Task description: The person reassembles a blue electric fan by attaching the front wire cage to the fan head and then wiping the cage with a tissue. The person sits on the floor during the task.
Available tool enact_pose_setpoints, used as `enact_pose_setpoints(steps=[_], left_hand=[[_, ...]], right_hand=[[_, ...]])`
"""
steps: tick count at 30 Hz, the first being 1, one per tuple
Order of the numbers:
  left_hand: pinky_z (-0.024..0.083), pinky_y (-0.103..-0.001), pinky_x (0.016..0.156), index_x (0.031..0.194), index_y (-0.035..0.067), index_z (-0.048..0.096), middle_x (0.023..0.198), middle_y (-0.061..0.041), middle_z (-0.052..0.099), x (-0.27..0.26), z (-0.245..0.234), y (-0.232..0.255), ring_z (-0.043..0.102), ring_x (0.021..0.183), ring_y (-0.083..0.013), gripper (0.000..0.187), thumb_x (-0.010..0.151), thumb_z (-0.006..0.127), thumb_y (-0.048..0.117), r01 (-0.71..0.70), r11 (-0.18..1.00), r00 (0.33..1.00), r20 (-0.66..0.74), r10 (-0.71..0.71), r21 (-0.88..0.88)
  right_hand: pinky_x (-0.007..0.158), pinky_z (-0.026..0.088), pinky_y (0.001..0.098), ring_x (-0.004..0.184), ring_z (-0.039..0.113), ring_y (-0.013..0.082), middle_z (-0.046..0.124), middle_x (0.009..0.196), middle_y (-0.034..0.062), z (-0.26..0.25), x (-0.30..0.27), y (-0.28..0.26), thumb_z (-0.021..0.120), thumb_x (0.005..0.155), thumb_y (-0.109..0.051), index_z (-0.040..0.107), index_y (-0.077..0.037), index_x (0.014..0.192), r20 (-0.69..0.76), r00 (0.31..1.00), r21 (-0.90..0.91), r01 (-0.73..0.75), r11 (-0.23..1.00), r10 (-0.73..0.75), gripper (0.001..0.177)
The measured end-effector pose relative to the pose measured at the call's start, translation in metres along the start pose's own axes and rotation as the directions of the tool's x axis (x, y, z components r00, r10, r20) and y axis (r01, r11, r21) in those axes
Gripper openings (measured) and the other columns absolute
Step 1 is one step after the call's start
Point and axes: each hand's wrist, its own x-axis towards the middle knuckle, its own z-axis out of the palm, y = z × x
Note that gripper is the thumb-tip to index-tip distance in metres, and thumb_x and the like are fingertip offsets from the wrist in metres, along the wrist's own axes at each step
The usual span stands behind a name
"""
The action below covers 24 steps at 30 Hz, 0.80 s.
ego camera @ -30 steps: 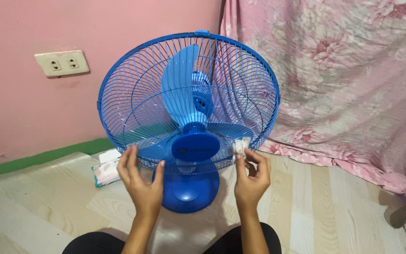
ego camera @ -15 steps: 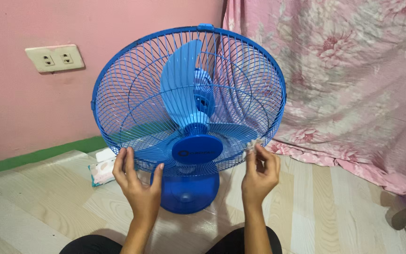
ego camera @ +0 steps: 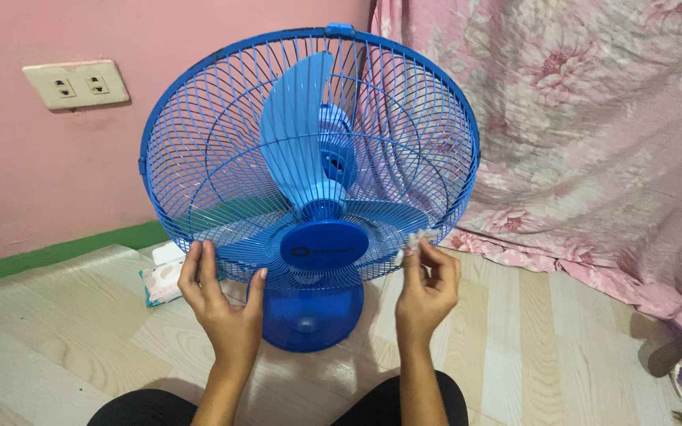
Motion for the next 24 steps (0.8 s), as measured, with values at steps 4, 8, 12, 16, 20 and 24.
enact_pose_setpoints(steps=[4,8,12,16,20,24], left_hand=[[0.038,-0.046,0.124,0.154,-0.004,0.041,0.155,-0.02,0.031,0.0,0.001,0.0,0.037,0.15,-0.0363,0.082,0.086,0.084,0.014,-0.007,0.999,1.0,-0.001,0.007,-0.032],[0.038,-0.046,0.125,0.155,-0.004,0.041,0.156,-0.02,0.031,-0.001,0.002,0.0,0.037,0.151,-0.0366,0.081,0.087,0.083,0.014,-0.019,0.999,1.0,-0.006,0.019,-0.035],[0.038,-0.046,0.124,0.154,-0.004,0.042,0.156,-0.019,0.033,-0.002,0.001,-0.001,0.038,0.15,-0.0357,0.083,0.086,0.084,0.015,-0.01,1.0,1.0,0.003,0.01,0.015],[0.036,-0.047,0.123,0.154,-0.006,0.041,0.154,-0.02,0.032,-0.002,0.002,-0.004,0.035,0.149,-0.0377,0.084,0.087,0.084,0.017,-0.026,0.998,0.999,0.023,0.025,0.058],[0.038,-0.047,0.123,0.154,-0.007,0.039,0.152,-0.022,0.032,-0.001,0.003,-0.006,0.035,0.149,-0.0388,0.084,0.087,0.083,0.018,-0.049,0.996,0.999,0.027,0.047,0.078],[0.039,-0.046,0.123,0.153,-0.006,0.041,0.152,-0.021,0.033,-0.002,0.002,-0.007,0.037,0.149,-0.0369,0.083,0.087,0.084,0.018,-0.049,0.996,0.999,0.021,0.047,0.07]], right_hand=[[0.073,0.054,0.0214,0.089,0.061,0.0094,0.054,0.109,0.0057,0.005,-0.008,-0.005,0.072,0.097,0.001,0.068,0.005,0.114,0.025,1.0,-0.053,0.004,0.999,-0.003,0.018],[0.072,0.055,0.0219,0.088,0.063,0.01,0.055,0.11,0.0063,0.011,-0.012,-0.01,0.072,0.095,0.003,0.068,0.004,0.112,0.047,0.998,-0.063,0.052,0.997,-0.049,0.017],[0.074,0.059,0.0228,0.09,0.065,0.0117,0.057,0.109,0.0077,0.013,-0.015,-0.012,0.073,0.094,0.004,0.069,0.004,0.109,0.068,0.993,-0.144,0.104,0.984,-0.095,0.015],[0.075,0.058,0.0236,0.091,0.066,0.0131,0.06,0.107,0.0086,0.008,-0.012,-0.012,0.073,0.093,0.004,0.07,0.004,0.108,0.118,0.981,-0.185,0.176,0.967,-0.156,0.015],[0.076,0.061,0.0232,0.092,0.066,0.0119,0.059,0.109,0.0073,0.006,-0.006,-0.011,0.073,0.094,0.002,0.069,0.003,0.107,0.09,0.99,-0.124,0.117,0.985,-0.106,0.013],[0.071,0.058,0.0224,0.087,0.066,0.0107,0.057,0.106,0.0058,-0.001,0.002,-0.007,0.073,0.094,0.001,0.07,0.003,0.109,0.015,1.0,-0.125,0.005,0.992,-0.003,0.015]])
